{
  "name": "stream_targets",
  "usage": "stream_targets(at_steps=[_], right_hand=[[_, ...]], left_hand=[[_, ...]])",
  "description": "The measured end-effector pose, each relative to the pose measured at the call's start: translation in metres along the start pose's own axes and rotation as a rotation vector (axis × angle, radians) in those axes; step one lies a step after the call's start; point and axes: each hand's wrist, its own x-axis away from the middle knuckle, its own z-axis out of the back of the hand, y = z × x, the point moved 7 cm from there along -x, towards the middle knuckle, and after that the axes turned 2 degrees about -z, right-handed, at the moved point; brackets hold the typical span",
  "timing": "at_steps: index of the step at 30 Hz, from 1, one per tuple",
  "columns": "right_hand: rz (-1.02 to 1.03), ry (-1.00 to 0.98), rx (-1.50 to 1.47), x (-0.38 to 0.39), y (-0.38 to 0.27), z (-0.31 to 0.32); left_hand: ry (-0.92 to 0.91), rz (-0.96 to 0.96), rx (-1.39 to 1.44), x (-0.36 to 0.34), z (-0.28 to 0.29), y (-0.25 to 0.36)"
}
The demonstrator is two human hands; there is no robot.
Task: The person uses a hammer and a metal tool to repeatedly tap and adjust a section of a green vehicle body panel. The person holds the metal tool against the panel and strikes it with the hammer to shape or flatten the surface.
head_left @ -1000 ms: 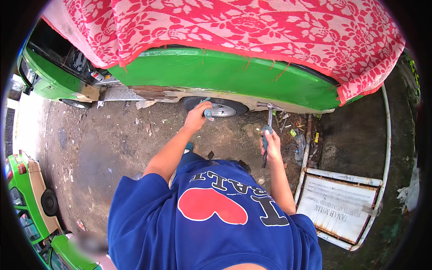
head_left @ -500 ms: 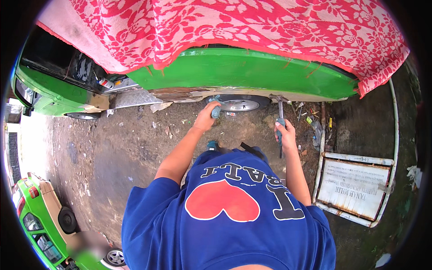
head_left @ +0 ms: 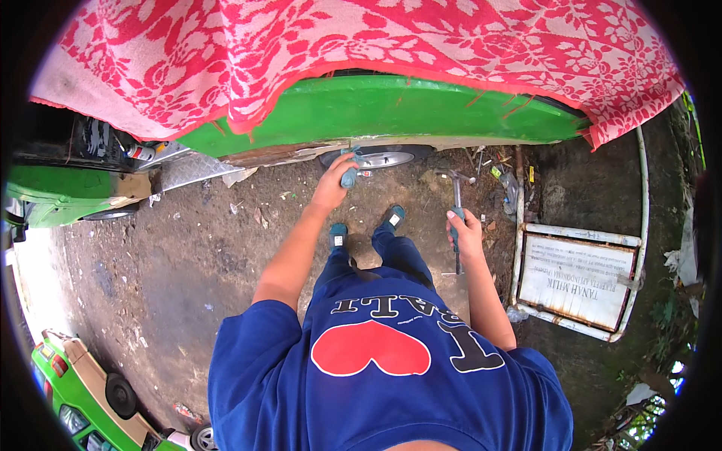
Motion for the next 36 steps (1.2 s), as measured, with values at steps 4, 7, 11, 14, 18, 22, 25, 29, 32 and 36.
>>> stream_targets(at_steps=[4, 7, 11, 14, 18, 22, 25, 29, 32, 36], right_hand=[[-0.011, -0.017, 0.002, -0.011, 0.004, -0.012], [-0.032, -0.02, 0.018, -0.015, 0.008, -0.016], [-0.05, -0.009, 0.028, -0.018, 0.009, -0.013], [-0.055, -0.003, 0.013, -0.02, 0.008, -0.011], [-0.059, -0.009, 0.003, -0.026, 0.011, -0.006], [-0.062, -0.011, -0.009, -0.028, 0.011, -0.004], [-0.066, -0.004, 0.01, -0.03, 0.011, -0.002], [-0.061, -0.016, 0.003, -0.031, 0.01, -0.003], [-0.063, -0.02, 0.017, -0.032, 0.01, -0.003], [-0.075, -0.014, 0.028, -0.033, 0.009, -0.002]], left_hand=[[-0.036, 0.031, 0.022, -0.012, -0.003, -0.011], [-0.066, 0.047, 0.012, -0.016, -0.007, -0.018], [-0.102, 0.066, -0.008, -0.022, -0.011, -0.021], [-0.099, 0.06, -0.009, -0.022, -0.01, -0.024], [-0.1, 0.056, -0.022, -0.024, -0.008, -0.026], [-0.103, 0.071, -0.05, -0.024, -0.008, -0.026], [-0.104, 0.075, -0.049, -0.024, -0.008, -0.024], [-0.085, 0.035, -0.047, -0.025, -0.007, -0.024], [-0.079, 0.014, -0.06, -0.026, -0.006, -0.024], [-0.075, -0.001, -0.059, -0.032, -0.004, -0.021]])
